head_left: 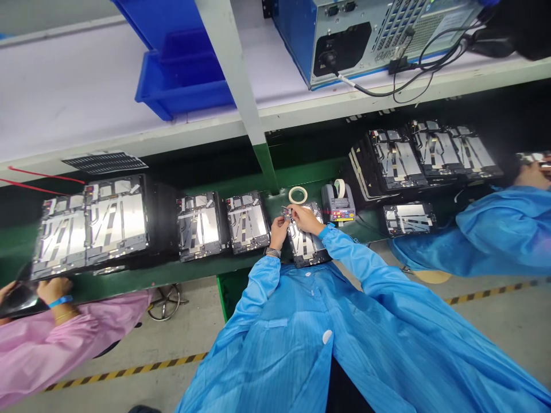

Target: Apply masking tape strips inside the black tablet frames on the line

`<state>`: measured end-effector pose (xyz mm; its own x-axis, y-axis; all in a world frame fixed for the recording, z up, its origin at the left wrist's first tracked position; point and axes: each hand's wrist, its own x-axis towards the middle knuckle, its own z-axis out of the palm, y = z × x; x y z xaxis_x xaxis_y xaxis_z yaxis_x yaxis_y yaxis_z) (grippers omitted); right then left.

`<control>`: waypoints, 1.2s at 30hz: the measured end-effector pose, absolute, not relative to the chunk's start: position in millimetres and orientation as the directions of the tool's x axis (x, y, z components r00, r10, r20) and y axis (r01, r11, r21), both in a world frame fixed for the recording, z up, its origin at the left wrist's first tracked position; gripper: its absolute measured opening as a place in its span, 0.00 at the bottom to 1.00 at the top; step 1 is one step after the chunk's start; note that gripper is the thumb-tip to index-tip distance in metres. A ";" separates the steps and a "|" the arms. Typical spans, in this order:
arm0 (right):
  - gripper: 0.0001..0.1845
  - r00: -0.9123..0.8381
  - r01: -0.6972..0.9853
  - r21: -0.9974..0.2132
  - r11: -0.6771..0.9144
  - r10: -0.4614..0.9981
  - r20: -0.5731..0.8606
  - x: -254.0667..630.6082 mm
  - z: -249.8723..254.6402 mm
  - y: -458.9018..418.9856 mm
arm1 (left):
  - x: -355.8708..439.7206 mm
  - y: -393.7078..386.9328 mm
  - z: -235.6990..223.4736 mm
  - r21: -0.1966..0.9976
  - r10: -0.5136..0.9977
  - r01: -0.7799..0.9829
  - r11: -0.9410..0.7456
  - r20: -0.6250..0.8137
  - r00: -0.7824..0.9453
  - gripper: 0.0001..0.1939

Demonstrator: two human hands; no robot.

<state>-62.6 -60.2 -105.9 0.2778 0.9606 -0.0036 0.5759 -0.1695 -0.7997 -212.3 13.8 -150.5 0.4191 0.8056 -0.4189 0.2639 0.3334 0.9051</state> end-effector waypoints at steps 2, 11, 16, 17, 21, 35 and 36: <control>0.28 0.341 0.526 -0.839 -0.140 0.938 0.057 -71.4 -98.6 -67.6 | -211.7 15.3 -151.0 0.912 0.813 0.259 0.319 -0.404 0.419 0.13; 0.18 0.315 -0.766 -0.634 -0.108 0.796 -0.517 -115.4 -93.6 -95.8 | -215.1 17.0 -151.0 0.932 0.808 0.185 0.313 -0.363 0.464 0.23; 0.07 0.224 -0.896 -0.435 -0.092 0.751 -0.621 -113.5 -101.3 -90.2 | -215.0 13.2 -140.1 0.962 0.839 0.181 0.205 -0.268 0.473 0.31; 0.05 0.218 -0.899 -0.427 -0.098 0.744 -0.631 -110.6 -100.9 -87.4 | -215.1 12.8 -138.9 0.967 0.839 0.181 0.182 -0.248 0.484 0.31; 0.05 0.188 -0.899 -0.413 -0.147 0.721 -0.667 -100.0 -96.7 -77.8 | -216.5 13.2 -138.9 0.975 0.830 0.190 0.118 -0.202 0.519 0.27; 0.10 0.154 -0.877 -0.425 -0.225 0.706 -0.691 -97.0 -94.0 -75.9 | -216.8 17.6 -138.0 0.959 0.808 0.273 0.074 -0.218 0.548 0.19; 0.11 0.151 -0.877 -0.424 -0.226 0.707 -0.691 -96.8 -94.3 -75.9 | -216.9 17.9 -138.5 0.958 0.805 0.278 0.070 -0.219 0.551 0.18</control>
<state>-96.8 -75.9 -94.3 0.1512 0.7069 -0.6910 -0.8772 -0.2263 -0.4235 -216.9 17.9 -138.5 0.5515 0.8050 -0.2188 0.2782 0.0697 0.9580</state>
